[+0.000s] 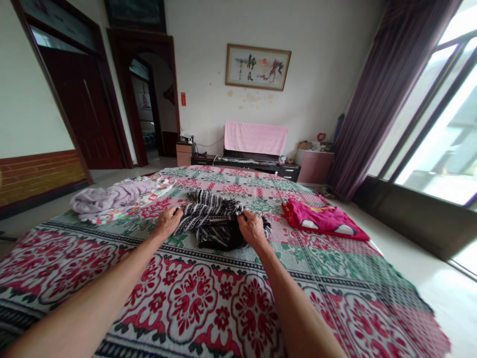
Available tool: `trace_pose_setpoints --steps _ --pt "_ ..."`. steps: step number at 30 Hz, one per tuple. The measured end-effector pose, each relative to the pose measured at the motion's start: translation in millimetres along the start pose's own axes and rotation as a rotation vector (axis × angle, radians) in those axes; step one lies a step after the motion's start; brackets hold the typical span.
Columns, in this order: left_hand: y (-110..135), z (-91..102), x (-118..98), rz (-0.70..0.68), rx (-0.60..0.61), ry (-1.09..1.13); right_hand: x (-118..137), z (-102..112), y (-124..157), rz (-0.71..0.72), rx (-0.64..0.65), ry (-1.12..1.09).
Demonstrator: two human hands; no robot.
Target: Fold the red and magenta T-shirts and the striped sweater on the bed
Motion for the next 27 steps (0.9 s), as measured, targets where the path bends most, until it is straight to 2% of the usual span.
trace_pose_setpoints --steps 6,10,13,17,20,22,24,27 --pt "-2.5 1.8 14.9 0.096 -0.032 0.102 -56.6 27.8 -23.0 -0.338 -0.079 -0.827" --pt "-1.4 3.3 37.6 0.247 -0.123 0.306 -101.2 41.0 -33.5 -0.511 -0.185 -1.108" --pt "4.1 -0.4 59.3 0.431 -0.223 0.572 -126.8 43.0 -36.2 -0.625 -0.208 -1.185" --pt "8.4 0.8 72.8 0.536 -0.324 0.718 -145.3 51.0 -30.2 -0.649 -0.329 -1.087" --pt "7.6 11.1 70.1 0.490 -0.316 0.584 -143.5 60.3 -22.7 -0.601 -0.388 -0.796" --pt "4.1 28.1 58.3 0.364 -0.336 0.379 -138.5 67.0 -16.9 -0.571 -0.422 -0.666" --pt "-0.7 44.3 34.9 0.158 -0.371 0.194 -126.7 82.8 -10.0 -0.495 -0.526 -0.521" --pt "-3.3 48.5 -7.7 -0.193 -0.356 0.094 -80.0 105.1 -3.2 -0.212 -0.674 -0.149"
Point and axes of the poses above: each hand's wrist, its own y-axis away from the middle knuckle, its own z-axis out of the back of the hand, x = y × z, the point moved 10 cm from there along -y, towards the middle knuckle, and after that the axes turned 9 degrees about -z, right-handed, at the moved point
